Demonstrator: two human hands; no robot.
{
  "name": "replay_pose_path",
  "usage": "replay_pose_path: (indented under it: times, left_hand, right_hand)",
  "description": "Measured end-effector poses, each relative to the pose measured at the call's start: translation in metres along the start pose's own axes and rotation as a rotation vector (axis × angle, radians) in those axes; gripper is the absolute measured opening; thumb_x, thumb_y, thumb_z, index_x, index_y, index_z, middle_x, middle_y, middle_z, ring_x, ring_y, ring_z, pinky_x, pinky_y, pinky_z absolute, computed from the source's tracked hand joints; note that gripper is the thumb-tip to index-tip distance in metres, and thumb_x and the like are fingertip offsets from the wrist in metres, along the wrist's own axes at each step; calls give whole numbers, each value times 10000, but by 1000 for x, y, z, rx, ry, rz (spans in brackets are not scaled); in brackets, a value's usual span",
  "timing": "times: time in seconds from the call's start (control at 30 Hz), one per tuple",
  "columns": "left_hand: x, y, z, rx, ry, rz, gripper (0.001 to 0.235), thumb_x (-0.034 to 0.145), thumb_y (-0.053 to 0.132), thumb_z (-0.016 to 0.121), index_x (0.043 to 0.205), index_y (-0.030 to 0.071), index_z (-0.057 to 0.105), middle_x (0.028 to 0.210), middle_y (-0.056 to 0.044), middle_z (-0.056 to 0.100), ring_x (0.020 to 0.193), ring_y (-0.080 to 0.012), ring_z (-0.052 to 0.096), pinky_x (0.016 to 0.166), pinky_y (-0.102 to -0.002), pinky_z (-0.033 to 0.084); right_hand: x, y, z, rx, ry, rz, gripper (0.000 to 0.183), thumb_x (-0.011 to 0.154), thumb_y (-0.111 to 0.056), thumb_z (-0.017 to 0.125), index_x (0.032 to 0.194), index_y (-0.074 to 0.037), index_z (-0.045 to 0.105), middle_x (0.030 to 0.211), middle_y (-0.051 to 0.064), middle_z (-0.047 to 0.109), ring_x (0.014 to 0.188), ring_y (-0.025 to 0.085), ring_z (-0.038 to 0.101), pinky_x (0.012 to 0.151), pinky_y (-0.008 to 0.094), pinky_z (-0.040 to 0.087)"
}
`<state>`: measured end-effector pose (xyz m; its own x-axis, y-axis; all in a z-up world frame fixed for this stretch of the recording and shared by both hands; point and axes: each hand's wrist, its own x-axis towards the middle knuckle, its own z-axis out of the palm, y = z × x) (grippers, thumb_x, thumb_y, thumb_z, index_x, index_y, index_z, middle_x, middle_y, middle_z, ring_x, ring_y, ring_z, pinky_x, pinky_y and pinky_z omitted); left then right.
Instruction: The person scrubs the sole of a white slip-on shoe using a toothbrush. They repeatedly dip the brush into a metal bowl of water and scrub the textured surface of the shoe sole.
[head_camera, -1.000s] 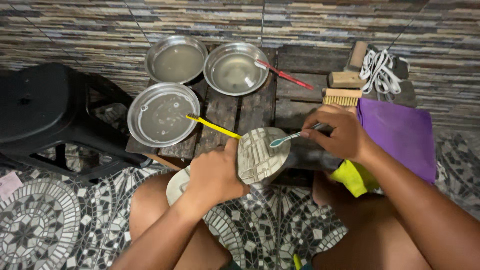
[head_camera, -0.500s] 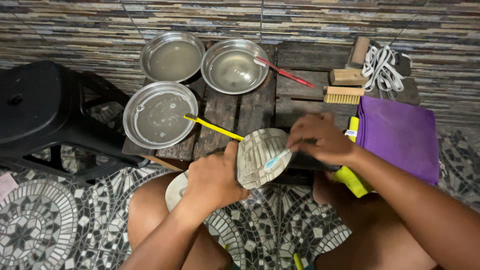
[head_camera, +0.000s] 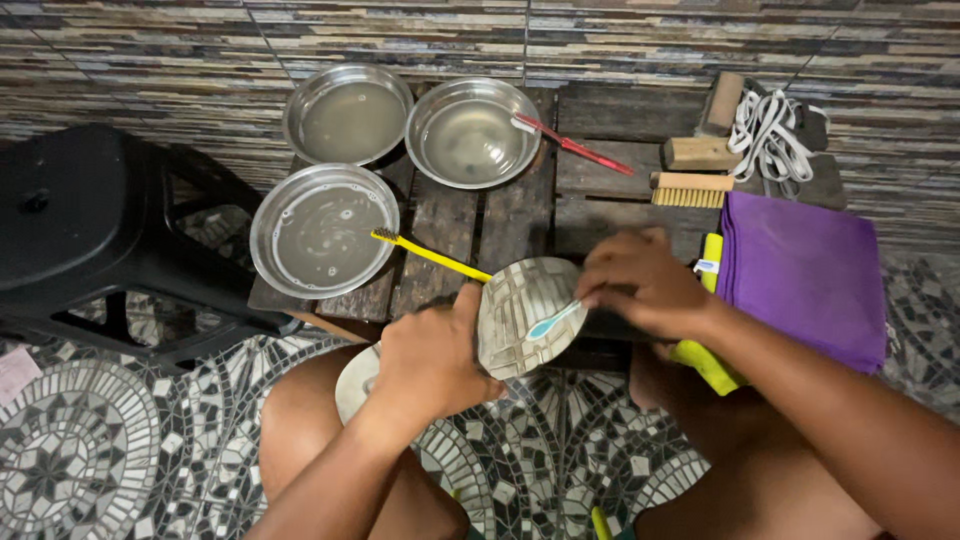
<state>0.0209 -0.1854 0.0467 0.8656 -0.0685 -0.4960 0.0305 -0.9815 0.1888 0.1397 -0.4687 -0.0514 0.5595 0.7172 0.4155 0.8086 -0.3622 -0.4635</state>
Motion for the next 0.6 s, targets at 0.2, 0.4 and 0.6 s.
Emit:
replay_pose_path:
  times: [0.2,0.4,0.6]
  left_hand:
    - [5,-2,0,-9,-22,-18,936,710,576,829,1467,205,424,1304,-150,718,1184,-482,703,965,-582,578]
    - [5,0,-2,5,-41,-29,916,741,543,835,1478,196,415,1309,-153,714,1195,-482,697,981,-583,576]
    - [3,0,-4,-19,-53,-30,906,751,524,827,1486,197,411,1321,-147,718,1203,-474,698,997,-578,569]
  right_hand:
    - [-20,53,14,76,54,58,60,911,-236,776,855,-254,786,888,-25,733,854,237,719,851,382,485]
    - [-20,39,2,86,145,131,53,935,-283,816,956,-234,817,950,-3,754,916,220,752,844,329,544]
    - [-53,63,15,185,12,21,140,873,-226,768,987,-245,848,1049,54,745,1024,312,713,921,411,551]
